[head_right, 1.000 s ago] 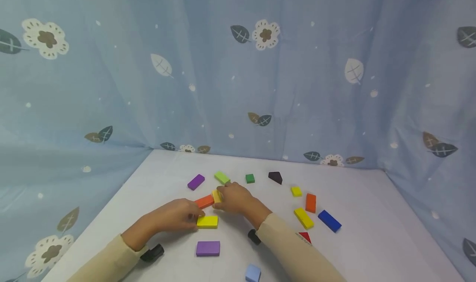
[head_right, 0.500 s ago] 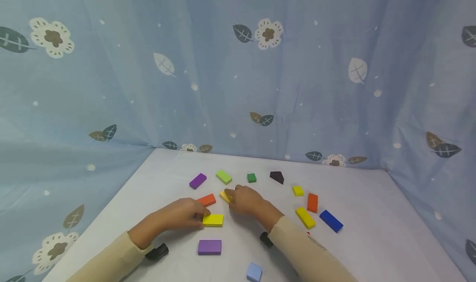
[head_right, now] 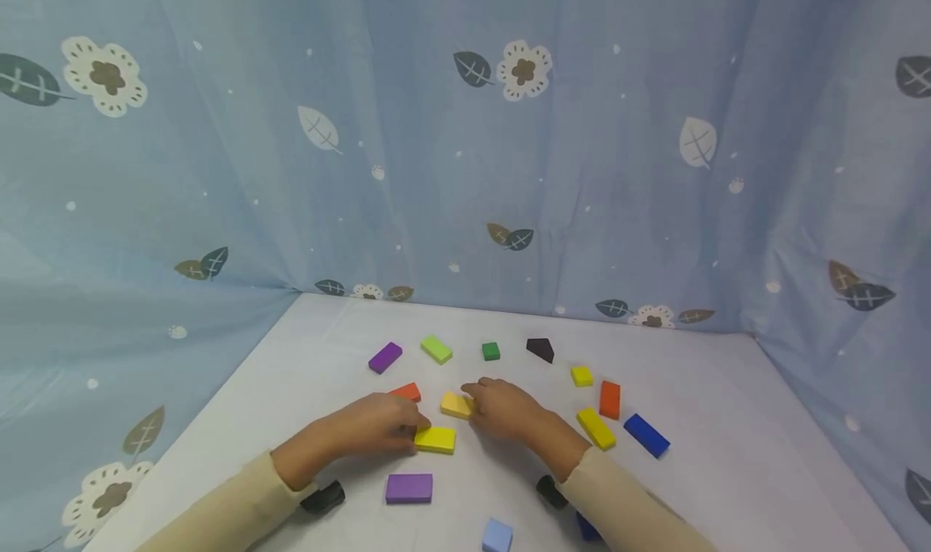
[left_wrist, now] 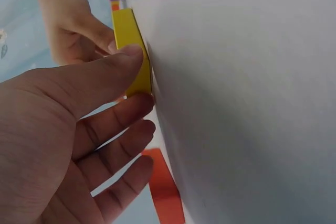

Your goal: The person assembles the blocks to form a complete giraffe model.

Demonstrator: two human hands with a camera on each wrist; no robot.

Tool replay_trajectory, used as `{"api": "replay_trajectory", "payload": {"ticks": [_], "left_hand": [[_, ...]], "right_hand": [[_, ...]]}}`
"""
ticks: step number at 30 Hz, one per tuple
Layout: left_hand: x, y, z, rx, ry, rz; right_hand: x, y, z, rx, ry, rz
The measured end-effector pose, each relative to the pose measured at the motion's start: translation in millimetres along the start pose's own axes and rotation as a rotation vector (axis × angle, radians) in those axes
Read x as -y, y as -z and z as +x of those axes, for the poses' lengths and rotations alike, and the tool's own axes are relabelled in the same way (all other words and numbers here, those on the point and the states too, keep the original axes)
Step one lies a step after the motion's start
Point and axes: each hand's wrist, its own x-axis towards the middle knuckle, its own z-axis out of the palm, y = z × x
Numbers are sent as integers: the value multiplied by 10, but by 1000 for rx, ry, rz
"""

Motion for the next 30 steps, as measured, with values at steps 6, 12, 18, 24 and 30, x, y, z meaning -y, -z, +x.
{"api": "replay_trajectory", "payload": {"ticks": [6, 12, 18, 24, 30], "left_hand": [[-94, -1, 56, 4, -3, 42], [-142, -36, 151, -5, -18, 89], [-167, -74, 232, -35, -25, 126], [-181, -74, 271, -42, 36, 95], [-183, -55, 308, -21, 134, 46]], "right_hand": [[-90, -9, -68, -24, 35, 69], [-131, 25, -122, -32, 26, 116], [-155, 13, -136, -26, 21, 155], [-159, 9, -153, -18, 35, 190], [-167, 4, -166, -3, 26, 201]]}}
